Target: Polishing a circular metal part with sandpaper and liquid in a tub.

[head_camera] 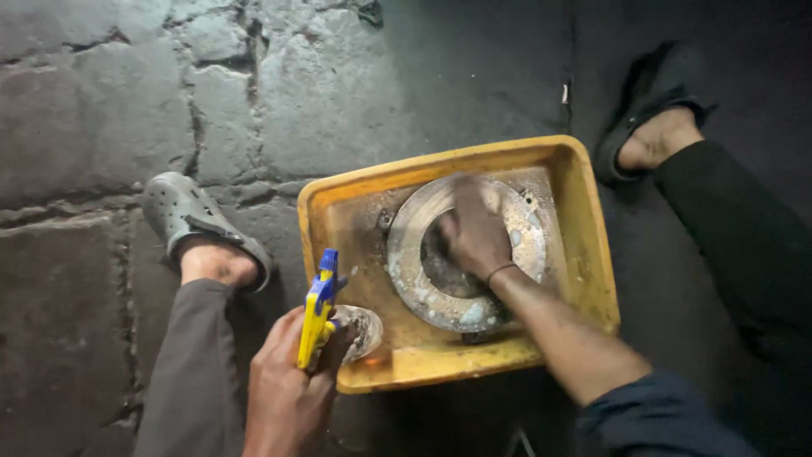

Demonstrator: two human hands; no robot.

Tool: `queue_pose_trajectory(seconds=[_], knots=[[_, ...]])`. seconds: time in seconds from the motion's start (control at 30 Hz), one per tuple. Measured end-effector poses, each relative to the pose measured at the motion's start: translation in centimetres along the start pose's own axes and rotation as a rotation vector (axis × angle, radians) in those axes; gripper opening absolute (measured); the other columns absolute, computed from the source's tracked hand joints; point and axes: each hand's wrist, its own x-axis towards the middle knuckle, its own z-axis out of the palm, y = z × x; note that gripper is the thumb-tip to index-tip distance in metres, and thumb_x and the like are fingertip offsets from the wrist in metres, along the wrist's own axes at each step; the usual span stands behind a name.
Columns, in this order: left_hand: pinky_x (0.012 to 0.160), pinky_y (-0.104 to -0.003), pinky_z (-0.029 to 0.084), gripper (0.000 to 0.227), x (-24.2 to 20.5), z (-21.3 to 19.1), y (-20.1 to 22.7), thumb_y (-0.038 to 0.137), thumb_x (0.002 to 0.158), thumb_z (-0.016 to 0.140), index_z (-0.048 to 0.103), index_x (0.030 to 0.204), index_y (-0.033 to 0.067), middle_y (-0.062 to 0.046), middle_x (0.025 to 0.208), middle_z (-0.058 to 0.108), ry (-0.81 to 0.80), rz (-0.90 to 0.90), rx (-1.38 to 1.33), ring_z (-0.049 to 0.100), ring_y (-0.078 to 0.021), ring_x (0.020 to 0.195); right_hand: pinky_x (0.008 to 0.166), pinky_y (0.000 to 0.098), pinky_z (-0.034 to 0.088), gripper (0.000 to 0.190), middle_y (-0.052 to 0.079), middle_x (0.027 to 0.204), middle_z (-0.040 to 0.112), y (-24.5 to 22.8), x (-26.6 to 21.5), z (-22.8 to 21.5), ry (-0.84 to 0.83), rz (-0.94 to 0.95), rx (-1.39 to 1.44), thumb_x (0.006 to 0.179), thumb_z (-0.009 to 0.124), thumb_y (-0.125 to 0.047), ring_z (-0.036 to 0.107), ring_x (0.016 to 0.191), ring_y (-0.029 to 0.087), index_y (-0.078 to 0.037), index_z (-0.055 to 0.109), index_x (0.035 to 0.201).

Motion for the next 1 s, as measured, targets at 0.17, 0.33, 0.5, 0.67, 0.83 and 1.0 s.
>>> queue_pose_trajectory(seconds=[0.17,0.33,0.5,0.67,0.83,1.0], knots=[[0.082,-0.037,0.057,0.032,0.5,-1.2,0.2,0.020,0.079,0.079,0.074,0.108,0.0070,-0.014,0.112,0.074,0.000,0.075,-0.024,0.076,-0.0288,0.097,0.121,0.0643,0.001,0.075,0.004,0.173,-0.004,-9.9,-2.7,-6.7,-0.418,-0.038,-0.403,0.100,0.033,-0.051,-0.003,0.157,0.033,-0.024,0.002,0.163],[0.083,-0.037,0.059,0.038,0.3,-2.2,-1.6,0.013,0.075,0.071,0.072,0.113,0.0075,-0.012,0.107,0.075,-0.016,0.115,-0.010,0.076,-0.0299,0.097,0.112,0.0593,0.032,0.080,0.018,0.172,0.020,-3.7,-0.6,-0.7,0.054,0.307,0.031,0.105,0.035,-0.045,0.034,0.138,0.040,-0.009,0.007,0.170],[0.080,-0.040,0.058,0.039,1.9,-2.6,-0.5,0.022,0.071,0.080,0.073,0.109,0.0139,-0.007,0.105,0.076,-0.037,0.041,0.162,0.075,-0.0299,0.096,0.122,0.0597,0.004,0.082,0.011,0.168,0.008,-4.9,-1.1,-1.3,-0.224,-0.441,-0.315,0.099,0.040,-0.057,0.009,0.155,0.022,-0.010,0.011,0.159],[0.080,-0.043,0.056,0.056,2.2,-3.3,2.0,0.027,0.069,0.086,0.070,0.122,0.0189,-0.007,0.108,0.073,-0.060,-0.024,0.266,0.071,-0.0311,0.099,0.126,0.0567,0.005,0.087,0.022,0.172,0.008,-2.4,0.4,-0.3,0.349,0.248,0.007,0.101,0.039,-0.053,0.007,0.160,0.032,0.002,0.011,0.163],[0.085,-0.043,0.054,0.064,2.1,-3.5,5.3,0.028,0.065,0.085,0.065,0.124,0.0135,-0.010,0.115,0.071,-0.090,0.012,0.183,0.068,-0.0323,0.105,0.123,0.0542,0.015,0.088,0.019,0.162,0.025,-2.3,-0.3,-0.2,-0.044,-0.227,-0.085,0.097,0.040,-0.059,0.022,0.150,0.036,-0.011,0.013,0.166],[0.087,-0.044,0.052,0.072,1.8,-4.0,6.4,0.036,0.068,0.087,0.060,0.127,0.0059,-0.015,0.117,0.069,-0.046,0.095,0.159,0.065,-0.0353,0.109,0.125,0.0561,0.001,0.082,0.024,0.171,0.005,-1.9,1.0,0.1,0.438,0.265,-0.165,0.109,0.035,-0.052,0.009,0.159,0.038,0.001,0.004,0.164]])
